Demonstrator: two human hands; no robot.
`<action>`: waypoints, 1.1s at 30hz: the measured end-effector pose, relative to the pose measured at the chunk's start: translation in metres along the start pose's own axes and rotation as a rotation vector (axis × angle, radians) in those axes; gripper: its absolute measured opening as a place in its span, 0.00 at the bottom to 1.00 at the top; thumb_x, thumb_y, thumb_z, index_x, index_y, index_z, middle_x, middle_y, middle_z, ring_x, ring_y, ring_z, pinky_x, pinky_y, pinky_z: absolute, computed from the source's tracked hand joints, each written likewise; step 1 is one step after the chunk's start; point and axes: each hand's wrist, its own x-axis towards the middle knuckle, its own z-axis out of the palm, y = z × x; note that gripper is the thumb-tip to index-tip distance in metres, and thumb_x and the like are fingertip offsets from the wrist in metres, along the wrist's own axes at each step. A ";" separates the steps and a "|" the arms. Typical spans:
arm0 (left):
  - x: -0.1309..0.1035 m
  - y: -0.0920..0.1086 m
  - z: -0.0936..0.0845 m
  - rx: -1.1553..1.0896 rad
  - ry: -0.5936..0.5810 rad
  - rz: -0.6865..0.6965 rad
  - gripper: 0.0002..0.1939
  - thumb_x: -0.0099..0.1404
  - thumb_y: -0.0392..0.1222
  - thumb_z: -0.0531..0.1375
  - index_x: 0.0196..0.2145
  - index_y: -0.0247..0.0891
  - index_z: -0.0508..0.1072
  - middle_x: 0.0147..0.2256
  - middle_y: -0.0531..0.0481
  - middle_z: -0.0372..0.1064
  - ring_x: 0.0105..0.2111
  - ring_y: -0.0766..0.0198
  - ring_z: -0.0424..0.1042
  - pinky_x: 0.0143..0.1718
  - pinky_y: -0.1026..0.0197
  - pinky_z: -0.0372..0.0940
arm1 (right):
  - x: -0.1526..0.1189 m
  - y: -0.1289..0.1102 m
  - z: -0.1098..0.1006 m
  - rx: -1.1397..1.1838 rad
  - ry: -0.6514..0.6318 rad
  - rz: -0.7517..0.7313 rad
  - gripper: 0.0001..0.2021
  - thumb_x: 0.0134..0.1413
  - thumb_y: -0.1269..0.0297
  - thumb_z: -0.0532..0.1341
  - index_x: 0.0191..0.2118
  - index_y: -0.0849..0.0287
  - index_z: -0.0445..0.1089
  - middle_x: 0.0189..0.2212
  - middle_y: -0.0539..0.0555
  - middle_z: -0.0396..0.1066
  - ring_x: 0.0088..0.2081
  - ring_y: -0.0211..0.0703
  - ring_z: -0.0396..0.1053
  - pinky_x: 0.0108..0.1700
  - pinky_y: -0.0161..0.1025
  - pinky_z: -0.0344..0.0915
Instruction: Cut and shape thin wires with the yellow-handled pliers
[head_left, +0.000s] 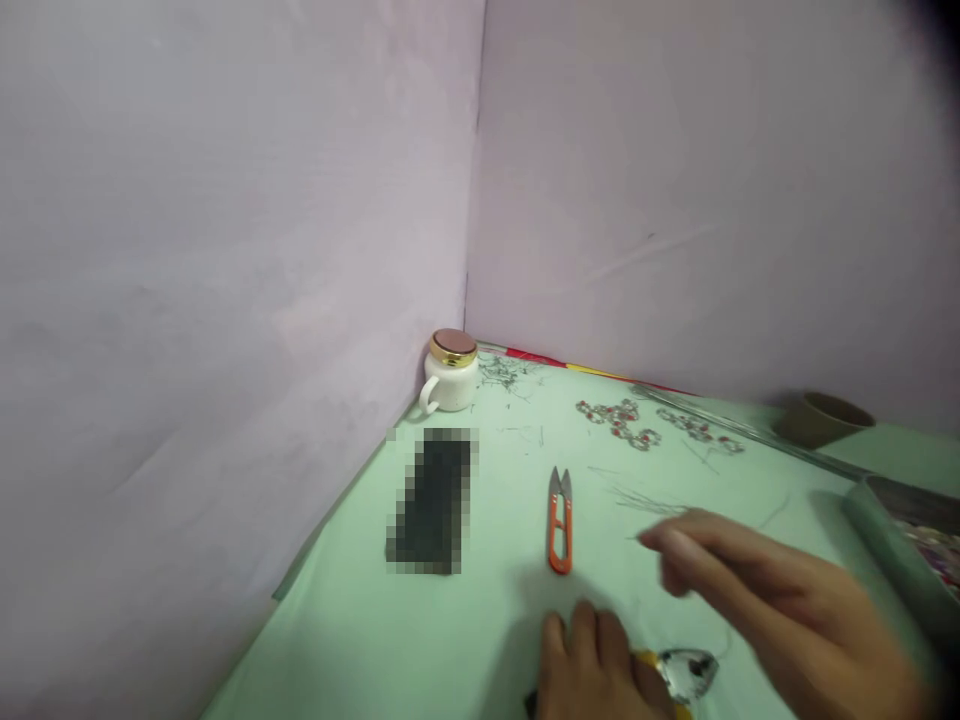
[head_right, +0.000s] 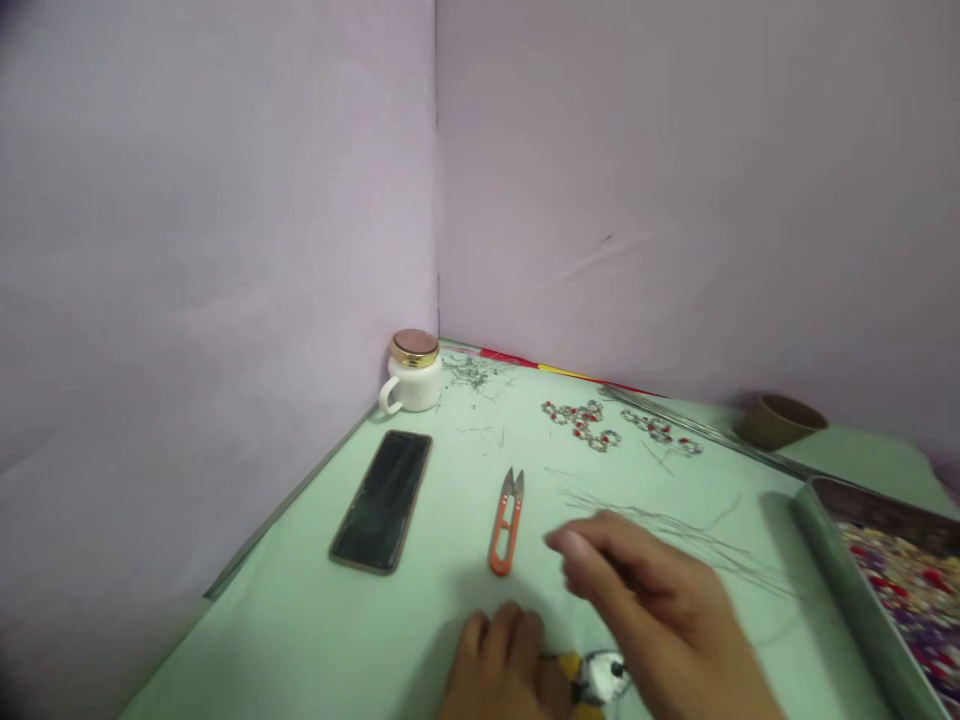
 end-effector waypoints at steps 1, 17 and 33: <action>-0.006 -0.005 -0.018 0.054 0.105 -0.120 0.16 0.53 0.42 0.57 0.39 0.32 0.68 0.40 0.34 0.63 0.42 0.43 0.59 0.37 0.44 0.57 | 0.003 -0.005 0.012 -0.001 -0.055 0.030 0.06 0.35 0.60 0.66 0.22 0.56 0.72 0.20 0.53 0.68 0.27 0.46 0.65 0.28 0.38 0.61; -0.030 -0.085 -0.109 0.269 0.049 -0.908 0.31 0.50 0.47 0.54 0.50 0.32 0.55 0.38 0.36 0.64 0.40 0.46 0.64 0.34 0.54 0.59 | 0.021 0.020 0.083 0.704 -0.118 0.585 0.14 0.39 0.69 0.63 0.37 0.60 0.65 0.38 0.57 0.67 0.41 0.44 0.65 0.40 0.40 0.61; -0.030 -0.033 -0.113 -0.128 0.348 -0.749 0.36 0.50 0.50 0.57 0.55 0.43 0.50 0.46 0.45 0.63 0.44 0.51 0.64 0.40 0.53 0.61 | 0.013 0.016 0.121 1.305 -0.390 0.522 0.26 0.50 0.45 0.48 0.36 0.65 0.70 0.28 0.58 0.73 0.33 0.48 0.69 0.39 0.45 0.63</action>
